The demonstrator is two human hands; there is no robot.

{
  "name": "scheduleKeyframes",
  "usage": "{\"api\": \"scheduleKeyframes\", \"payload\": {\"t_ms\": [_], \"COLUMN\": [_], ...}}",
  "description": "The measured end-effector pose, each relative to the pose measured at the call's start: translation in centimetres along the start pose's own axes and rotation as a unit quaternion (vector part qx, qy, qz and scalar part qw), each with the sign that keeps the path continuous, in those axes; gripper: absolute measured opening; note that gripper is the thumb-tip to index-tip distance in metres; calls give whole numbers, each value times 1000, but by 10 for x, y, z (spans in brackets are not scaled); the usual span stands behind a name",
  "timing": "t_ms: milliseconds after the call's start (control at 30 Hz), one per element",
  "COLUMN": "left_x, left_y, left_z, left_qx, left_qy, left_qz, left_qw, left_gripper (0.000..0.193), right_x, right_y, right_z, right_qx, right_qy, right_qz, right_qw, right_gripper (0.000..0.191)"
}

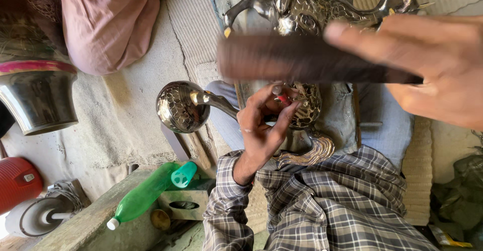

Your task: The person uses a hammer and a small red-handled chisel to engrave a pattern into a silver-colored metal object shaped like a bull. They repeatedly strike the chisel to create indentations on the surface.

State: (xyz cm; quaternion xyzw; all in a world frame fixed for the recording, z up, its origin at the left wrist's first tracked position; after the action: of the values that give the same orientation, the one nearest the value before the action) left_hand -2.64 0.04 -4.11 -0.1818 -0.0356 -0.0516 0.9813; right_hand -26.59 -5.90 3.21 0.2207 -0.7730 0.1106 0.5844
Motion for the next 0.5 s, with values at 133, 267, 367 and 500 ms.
{"api": "scheduleKeyframes", "payload": {"t_ms": [133,267,367,500], "left_x": [0,0,-1,-1], "left_y": [-2,-3,-2,-3], "left_z": [3,3,0,2], "left_qx": [-25,-25,-4,-17], "left_qy": [-49,-50,-18,-45], "left_qz": [-17,-5,-6,-3], "left_qw": [998,998,1000,999], "left_gripper": [37,40,42,39], "right_x": [1,5,14,5], "right_y": [-4,-8,-11,-11], "right_z": [-1,-9,-2,-7], "right_qx": [-16,29,-25,26], "right_qy": [-18,52,-174,76], "right_qz": [-26,-12,2,-29], "right_qw": [999,998,985,996], "right_gripper": [89,94,94,96]}}
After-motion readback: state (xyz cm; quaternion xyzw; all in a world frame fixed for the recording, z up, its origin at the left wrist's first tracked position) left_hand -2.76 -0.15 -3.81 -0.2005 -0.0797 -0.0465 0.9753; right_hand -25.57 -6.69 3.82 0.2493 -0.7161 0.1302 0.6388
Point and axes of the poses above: each hand's wrist, its own y-axis away from the middle knuckle, its own x-axis out of the back of the hand, z = x × y, the point moved 6 cm from there along -y, towards the middle knuckle, and after that the axes turned 11 degrees about -x, right-handed, at the moved point
